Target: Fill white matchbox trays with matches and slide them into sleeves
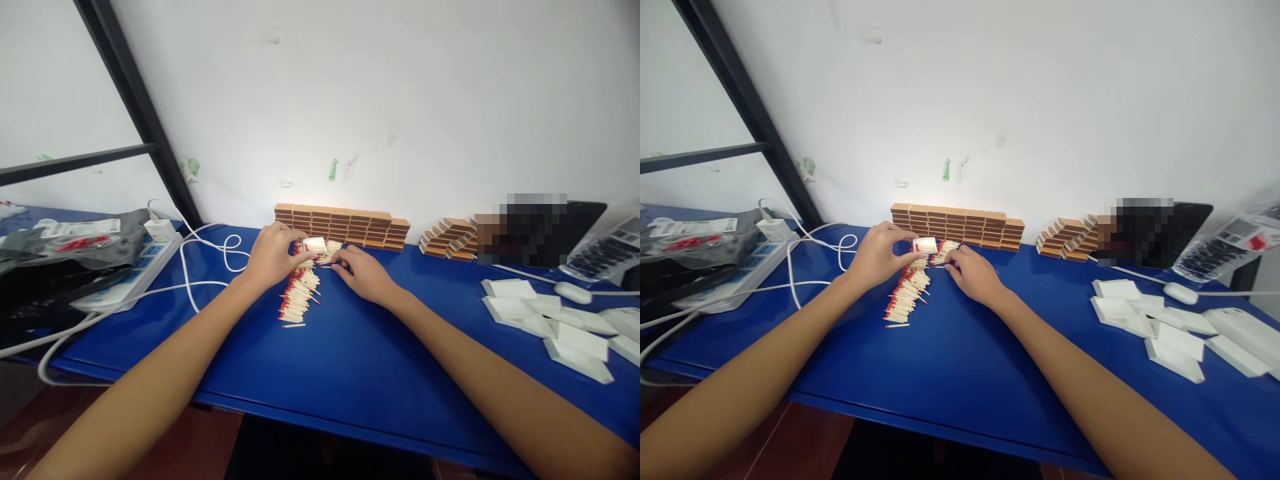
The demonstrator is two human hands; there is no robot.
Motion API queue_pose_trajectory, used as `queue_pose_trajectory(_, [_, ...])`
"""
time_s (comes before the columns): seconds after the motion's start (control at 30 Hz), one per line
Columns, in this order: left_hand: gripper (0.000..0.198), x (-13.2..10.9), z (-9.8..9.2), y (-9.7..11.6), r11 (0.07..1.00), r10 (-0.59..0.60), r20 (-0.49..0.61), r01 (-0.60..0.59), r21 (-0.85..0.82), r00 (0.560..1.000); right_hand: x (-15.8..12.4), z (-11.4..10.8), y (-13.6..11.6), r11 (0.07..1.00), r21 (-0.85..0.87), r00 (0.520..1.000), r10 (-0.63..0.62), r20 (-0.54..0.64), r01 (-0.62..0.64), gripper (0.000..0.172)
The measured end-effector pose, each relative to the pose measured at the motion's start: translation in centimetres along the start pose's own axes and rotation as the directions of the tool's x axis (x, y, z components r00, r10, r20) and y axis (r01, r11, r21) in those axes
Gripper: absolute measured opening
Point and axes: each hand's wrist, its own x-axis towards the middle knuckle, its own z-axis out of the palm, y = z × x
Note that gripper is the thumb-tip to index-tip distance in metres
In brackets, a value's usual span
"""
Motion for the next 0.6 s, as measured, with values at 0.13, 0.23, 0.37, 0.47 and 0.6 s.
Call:
queue_pose_trajectory(0.13, [0.031, -0.02, 0.08, 0.09, 1.000, 0.008, 0.011, -0.008, 0.002, 1.000, 0.02, -0.10, -0.16, 1.000, 0.006, 1.000, 0.016, 0.006, -0.016, 0.009])
queue_pose_trajectory(0.23, [0.033, -0.05, 0.21, 0.05, 1.000, 0.012, 0.009, -0.012, 0.013, 1.000, -0.02, -0.19, -0.31, 1.000, 0.004, 1.000, 0.018, 0.011, -0.018, 0.010])
queue_pose_trajectory(0.37, [0.033, -0.03, 0.20, -0.11, 1.000, 0.008, 0.010, -0.008, 0.012, 1.000, 0.03, -0.09, -0.18, 1.000, 0.006, 1.000, 0.015, 0.018, -0.015, 0.010])
queue_pose_trajectory(0.47, [0.032, -0.01, 0.16, -0.27, 1.000, 0.004, 0.014, -0.004, 0.012, 1.000, 0.17, 0.03, 0.17, 1.000, 0.017, 1.000, 0.013, 0.016, -0.013, 0.007])
queue_pose_trajectory(0.6, [0.033, -0.06, 0.30, -0.40, 1.000, 0.003, 0.023, -0.003, 0.018, 1.000, 0.12, -0.12, 0.61, 1.000, 0.016, 0.999, 0.006, 0.032, -0.006, 0.009])
